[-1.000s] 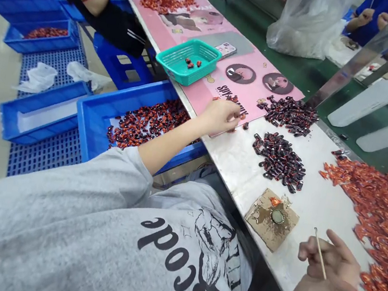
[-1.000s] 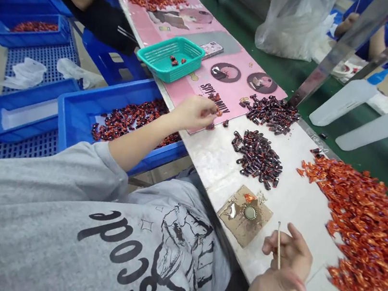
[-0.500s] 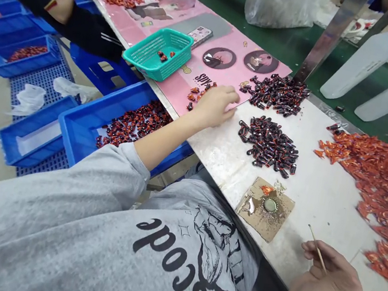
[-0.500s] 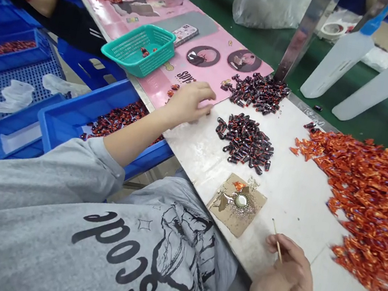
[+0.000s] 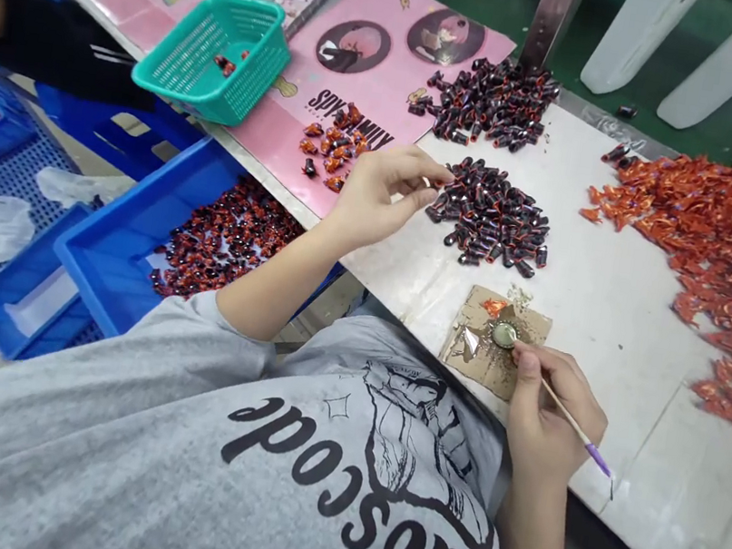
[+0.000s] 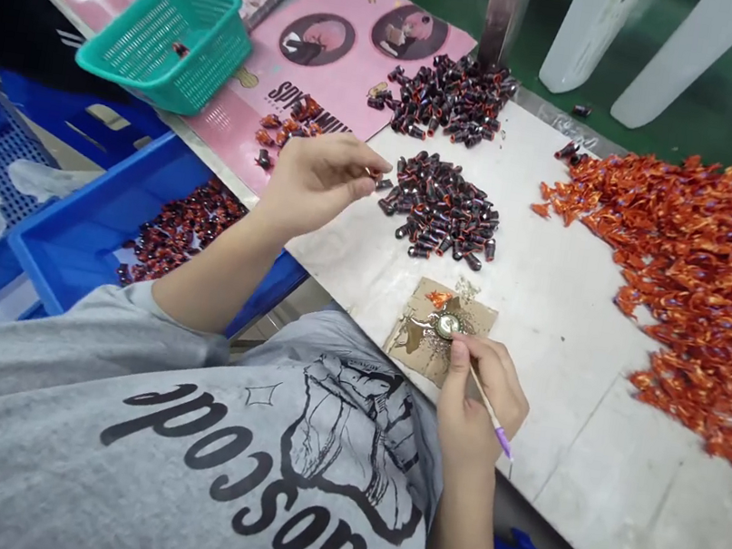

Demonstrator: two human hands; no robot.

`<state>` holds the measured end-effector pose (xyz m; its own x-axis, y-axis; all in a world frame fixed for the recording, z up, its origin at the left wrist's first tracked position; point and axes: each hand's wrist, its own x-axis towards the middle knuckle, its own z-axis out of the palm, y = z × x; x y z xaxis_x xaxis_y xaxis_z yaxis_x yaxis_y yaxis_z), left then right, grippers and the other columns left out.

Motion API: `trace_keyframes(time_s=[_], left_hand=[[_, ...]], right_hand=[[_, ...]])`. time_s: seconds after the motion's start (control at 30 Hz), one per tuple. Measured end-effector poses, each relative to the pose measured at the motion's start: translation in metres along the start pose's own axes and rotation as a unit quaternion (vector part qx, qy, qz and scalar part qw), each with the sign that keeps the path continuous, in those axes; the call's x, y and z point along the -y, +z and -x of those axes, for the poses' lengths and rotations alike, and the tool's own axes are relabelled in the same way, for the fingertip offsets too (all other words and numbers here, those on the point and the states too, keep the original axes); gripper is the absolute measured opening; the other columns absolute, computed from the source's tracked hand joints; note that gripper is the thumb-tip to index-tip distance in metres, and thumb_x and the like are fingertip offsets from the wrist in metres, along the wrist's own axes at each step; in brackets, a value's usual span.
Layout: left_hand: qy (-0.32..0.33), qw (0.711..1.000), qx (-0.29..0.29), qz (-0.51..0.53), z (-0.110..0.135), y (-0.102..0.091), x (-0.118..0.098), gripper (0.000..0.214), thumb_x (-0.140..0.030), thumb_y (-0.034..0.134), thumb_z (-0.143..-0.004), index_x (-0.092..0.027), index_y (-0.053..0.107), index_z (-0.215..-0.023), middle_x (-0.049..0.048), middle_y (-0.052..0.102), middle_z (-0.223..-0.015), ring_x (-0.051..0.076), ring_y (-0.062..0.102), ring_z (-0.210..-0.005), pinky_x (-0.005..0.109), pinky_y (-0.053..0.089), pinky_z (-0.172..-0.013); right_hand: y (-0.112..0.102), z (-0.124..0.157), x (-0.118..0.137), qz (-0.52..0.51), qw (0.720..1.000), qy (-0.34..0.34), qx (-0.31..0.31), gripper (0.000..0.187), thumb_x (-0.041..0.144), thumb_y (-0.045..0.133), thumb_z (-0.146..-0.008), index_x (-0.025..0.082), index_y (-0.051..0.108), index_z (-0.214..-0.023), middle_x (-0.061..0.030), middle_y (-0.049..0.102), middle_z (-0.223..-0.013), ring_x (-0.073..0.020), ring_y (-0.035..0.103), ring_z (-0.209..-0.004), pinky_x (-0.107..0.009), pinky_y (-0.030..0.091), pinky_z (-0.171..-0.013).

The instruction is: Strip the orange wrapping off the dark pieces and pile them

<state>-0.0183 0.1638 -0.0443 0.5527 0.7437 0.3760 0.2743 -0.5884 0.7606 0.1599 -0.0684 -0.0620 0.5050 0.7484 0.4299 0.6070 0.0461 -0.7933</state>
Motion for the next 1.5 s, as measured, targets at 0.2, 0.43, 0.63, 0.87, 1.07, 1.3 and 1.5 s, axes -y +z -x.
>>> trace_keyframes(time_s=[0.2, 0.43, 0.63, 0.87, 1.07, 1.3, 1.5], left_hand=[[-0.13, 0.925, 0.042, 0.354, 0.041, 0.034, -0.032, 0.041, -0.052, 0.082, -0.074, -0.017, 0.074, -0.094, 0.0054, 0.074, -0.097, 0.01, 0.065, -0.075, 0.024, 0.057, -0.071], [-0.207, 0.802, 0.093, 0.553, 0.057, 0.058, -0.042, 0.032, -0.039, 0.086, -0.074, -0.019, 0.075, -0.098, 0.0002, 0.072, -0.087, 0.009, 0.069, -0.074, 0.023, 0.059, -0.074], [-0.224, 0.77, 0.126, 0.584, 0.062, 0.063, -0.051, 0.03, -0.036, 0.086, -0.074, -0.017, 0.075, -0.095, 0.0016, 0.076, -0.089, 0.011, 0.073, -0.075, 0.025, 0.061, -0.077], [-0.238, 0.807, 0.076, 0.535, 0.069, 0.07, -0.059, 0.034, -0.038, 0.087, -0.072, -0.014, 0.075, -0.094, 0.0044, 0.078, -0.093, 0.012, 0.073, -0.078, 0.024, 0.061, -0.078], [-0.23, 0.822, 0.088, 0.513, 0.071, 0.076, -0.065, 0.04, -0.042, 0.085, -0.074, -0.012, 0.074, -0.097, 0.0084, 0.078, -0.101, 0.013, 0.073, -0.08, 0.024, 0.061, -0.077], [-0.242, 0.818, 0.1, 0.512, 0.071, 0.078, -0.064, 0.039, -0.04, 0.085, -0.075, -0.012, 0.075, -0.1, 0.0099, 0.077, -0.103, 0.015, 0.073, -0.083, 0.029, 0.061, -0.082], [-0.248, 0.807, 0.1, 0.527, 0.071, 0.077, -0.065, 0.033, -0.035, 0.086, -0.073, -0.013, 0.077, -0.096, 0.007, 0.077, -0.098, 0.014, 0.073, -0.084, 0.027, 0.062, -0.081]], right_hand=[[0.004, -0.001, 0.0, -0.011, 0.999, 0.044, 0.003, 0.021, 0.03, 0.06, -0.095, 0.02, 0.069, -0.079, -0.0019, 0.071, -0.078, -0.0141, 0.067, -0.074, -0.028, 0.051, -0.069], [0.004, 0.002, -0.003, -0.035, 0.997, 0.065, 0.002, 0.023, 0.031, 0.058, -0.096, 0.02, 0.07, -0.08, -0.0011, 0.068, -0.076, -0.0135, 0.064, -0.073, -0.028, 0.049, -0.069], [0.006, 0.003, 0.003, -0.035, 0.999, 0.033, -0.016, 0.023, 0.03, 0.058, -0.096, 0.02, 0.068, -0.078, -0.0015, 0.068, -0.075, -0.0147, 0.064, -0.072, -0.03, 0.049, -0.068], [0.008, 0.003, 0.019, -0.093, 0.991, 0.014, -0.094, 0.022, 0.031, 0.06, -0.094, 0.019, 0.069, -0.079, -0.0033, 0.068, -0.075, -0.0178, 0.065, -0.073, -0.034, 0.051, -0.067], [0.01, 0.001, 0.027, -0.129, 0.988, -0.029, -0.083, 0.017, 0.027, 0.06, -0.094, 0.02, 0.07, -0.082, -0.0025, 0.069, -0.075, -0.0184, 0.067, -0.076, -0.035, 0.052, -0.07], [0.009, 0.0, 0.029, -0.115, 0.992, -0.013, -0.059, 0.02, 0.03, 0.059, -0.095, 0.02, 0.07, -0.081, -0.0037, 0.069, -0.075, -0.0203, 0.067, -0.077, -0.038, 0.053, -0.07], [0.011, 0.002, 0.026, -0.117, 0.991, -0.027, -0.052, 0.017, 0.026, 0.06, -0.094, 0.02, 0.071, -0.084, -0.0037, 0.069, -0.077, -0.019, 0.067, -0.077, -0.036, 0.052, -0.069]])
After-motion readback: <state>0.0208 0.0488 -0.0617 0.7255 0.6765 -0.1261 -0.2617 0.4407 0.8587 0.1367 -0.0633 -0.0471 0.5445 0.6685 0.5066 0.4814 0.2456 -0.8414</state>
